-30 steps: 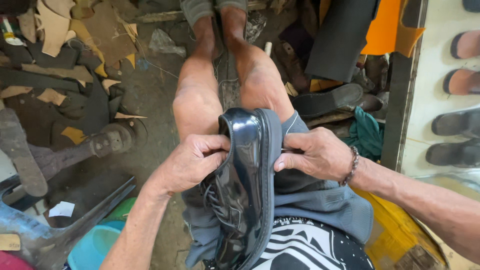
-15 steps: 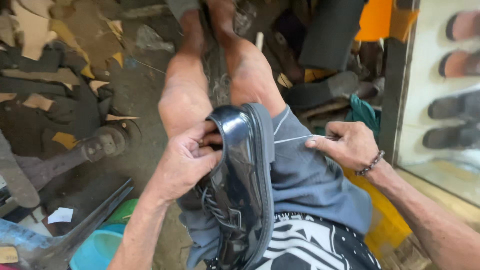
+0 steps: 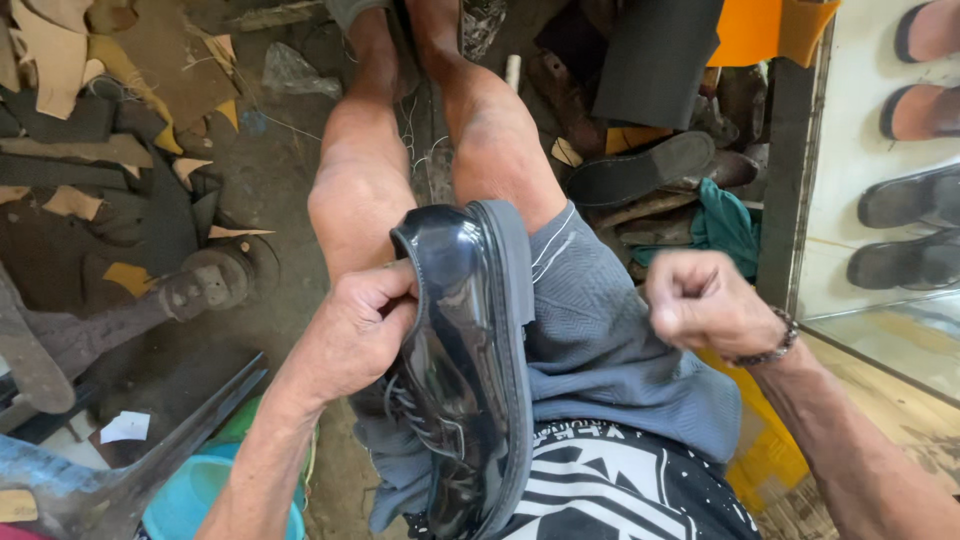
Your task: The person is sewing a black shoe using a needle and white thread. They hold the shoe in their left hand and use the needle in their right hand to stitch the sole to the upper part of the shoe.
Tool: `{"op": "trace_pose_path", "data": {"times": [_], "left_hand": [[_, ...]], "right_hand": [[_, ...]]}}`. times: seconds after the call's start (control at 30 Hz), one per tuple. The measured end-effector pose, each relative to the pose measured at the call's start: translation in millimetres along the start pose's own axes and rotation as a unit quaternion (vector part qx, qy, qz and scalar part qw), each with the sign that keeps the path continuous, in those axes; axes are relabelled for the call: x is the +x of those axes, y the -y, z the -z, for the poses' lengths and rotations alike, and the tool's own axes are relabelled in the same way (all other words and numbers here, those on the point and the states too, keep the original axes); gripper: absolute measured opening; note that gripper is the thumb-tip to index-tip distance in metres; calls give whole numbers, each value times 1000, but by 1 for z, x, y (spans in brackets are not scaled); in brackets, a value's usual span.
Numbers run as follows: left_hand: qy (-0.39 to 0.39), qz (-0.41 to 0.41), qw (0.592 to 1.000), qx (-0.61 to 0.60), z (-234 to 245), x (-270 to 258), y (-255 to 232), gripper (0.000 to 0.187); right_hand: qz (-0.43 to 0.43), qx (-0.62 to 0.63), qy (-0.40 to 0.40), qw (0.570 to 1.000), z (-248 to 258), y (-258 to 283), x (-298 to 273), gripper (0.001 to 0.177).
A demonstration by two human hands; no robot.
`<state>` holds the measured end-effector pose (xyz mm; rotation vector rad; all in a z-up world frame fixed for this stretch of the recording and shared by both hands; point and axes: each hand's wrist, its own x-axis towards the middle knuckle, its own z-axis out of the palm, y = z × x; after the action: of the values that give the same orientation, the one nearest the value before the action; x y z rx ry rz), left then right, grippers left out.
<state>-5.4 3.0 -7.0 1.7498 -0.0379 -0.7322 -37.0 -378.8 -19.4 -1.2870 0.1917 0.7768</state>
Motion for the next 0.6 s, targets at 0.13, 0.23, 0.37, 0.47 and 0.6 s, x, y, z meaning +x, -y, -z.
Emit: {"op": "trace_pose_path", "data": {"times": [0.13,0.23,0.37,0.47,0.6], "left_hand": [[-10,13,1000,-16,-1,-2,-3,23],[-13,10,1000,-17,0,-2,-2,20],[-22,17,999,-20,0,-2,-1,21],[-27,26,998,-42,-1,-2,1,23],[4,35,995,-96,4,-1,-2,20]], "right_hand": [[93,-91,-188,974,-37,17,9,38],[195,-229,-160,940,-64,36,22,38],[247,-324,-131,904,-85,42,41,32],[191,-306,-91,928,-88,47,36,21],[80,125,116,982,-72,68,20,18]]}}
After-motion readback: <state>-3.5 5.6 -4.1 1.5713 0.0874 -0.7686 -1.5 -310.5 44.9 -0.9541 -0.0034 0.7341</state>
